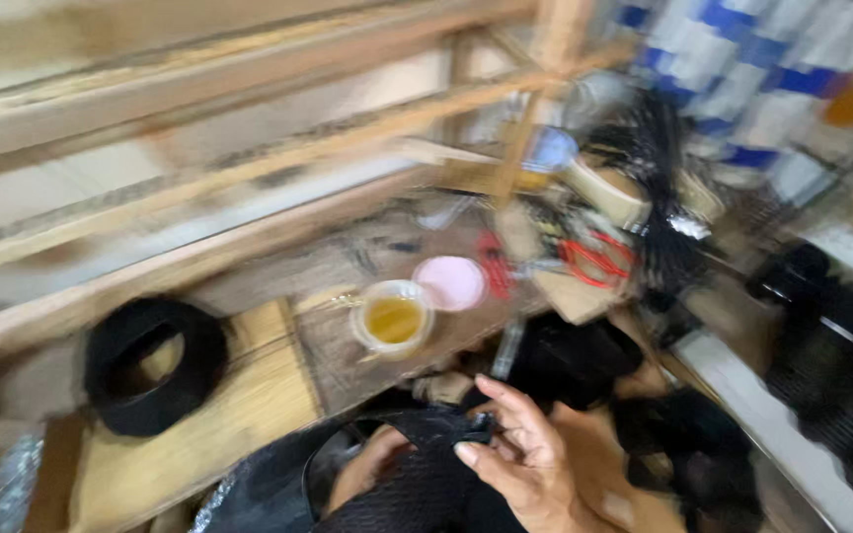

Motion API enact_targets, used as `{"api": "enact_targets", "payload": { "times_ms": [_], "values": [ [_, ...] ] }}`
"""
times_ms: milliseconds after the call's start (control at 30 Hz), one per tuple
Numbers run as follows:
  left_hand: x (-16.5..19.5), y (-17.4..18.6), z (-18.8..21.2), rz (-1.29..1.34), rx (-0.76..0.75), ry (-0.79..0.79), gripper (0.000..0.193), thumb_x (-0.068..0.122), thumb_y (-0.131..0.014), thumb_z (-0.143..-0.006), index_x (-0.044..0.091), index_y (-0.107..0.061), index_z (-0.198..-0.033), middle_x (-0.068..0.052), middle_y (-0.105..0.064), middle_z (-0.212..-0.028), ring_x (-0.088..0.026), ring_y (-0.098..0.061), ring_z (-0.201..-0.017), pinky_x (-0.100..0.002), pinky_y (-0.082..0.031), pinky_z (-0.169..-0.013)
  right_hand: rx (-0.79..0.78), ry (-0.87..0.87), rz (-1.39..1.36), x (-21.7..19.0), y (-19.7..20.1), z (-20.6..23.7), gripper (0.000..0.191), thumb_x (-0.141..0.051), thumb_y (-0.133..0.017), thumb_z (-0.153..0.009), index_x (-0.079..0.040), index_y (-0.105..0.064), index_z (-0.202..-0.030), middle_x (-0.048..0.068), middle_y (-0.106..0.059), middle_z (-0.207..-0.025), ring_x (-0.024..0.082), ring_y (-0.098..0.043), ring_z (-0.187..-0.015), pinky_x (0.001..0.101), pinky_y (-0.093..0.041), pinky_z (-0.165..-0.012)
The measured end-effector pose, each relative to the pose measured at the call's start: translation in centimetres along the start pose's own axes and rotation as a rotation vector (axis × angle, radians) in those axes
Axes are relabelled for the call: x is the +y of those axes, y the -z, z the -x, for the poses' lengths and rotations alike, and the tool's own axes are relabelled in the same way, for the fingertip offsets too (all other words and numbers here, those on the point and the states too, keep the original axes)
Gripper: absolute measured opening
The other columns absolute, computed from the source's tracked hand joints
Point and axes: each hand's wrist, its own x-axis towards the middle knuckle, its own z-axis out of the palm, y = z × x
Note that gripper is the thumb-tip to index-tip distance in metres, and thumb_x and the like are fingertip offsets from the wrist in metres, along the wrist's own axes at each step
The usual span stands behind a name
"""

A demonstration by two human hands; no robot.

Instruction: The person applies a yellow liquid from a small container onto a black mesh shoe upper using their fingers. They repeatedly rub the liquid into the mesh material, turning the object over to cover different sections.

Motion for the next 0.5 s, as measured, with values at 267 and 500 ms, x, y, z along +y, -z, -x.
{"api": "enact_targets", "payload": {
  "times_ms": [267,500],
  "values": [
    [-8.1,6.7,2.4,0.053,0.054,0.375,0.052,0.018,-0.072,-0.091,0.002,-0.058,-0.137,-0.019,-0.065,-0.136,-0.032,-0.066,-0.124,-0.050,-0.053,-0.101,0.807,0.128,0.485,-5.0,13.1,7.1,0.062,0.003,-0.076,-0.083,-0.002,-0.059,-0.142,0.000,-0.059,-0.097,0.005,-0.054,-0.081,0.0211,-0.047,-0.070],
    [-8.9,6.2,-0.2,0.095,0.021,0.468,0.052,0.021,-0.070,-0.090,0.006,-0.057,-0.138,-0.020,-0.063,-0.141,-0.037,-0.065,-0.126,-0.056,-0.054,-0.100,1.234,-0.162,0.560,-2.0,25.0,10.9,0.053,-0.005,-0.072,-0.089,-0.004,-0.059,-0.140,0.001,-0.059,-0.092,0.012,-0.056,-0.074,0.0300,-0.051,-0.055]
  ]
}}
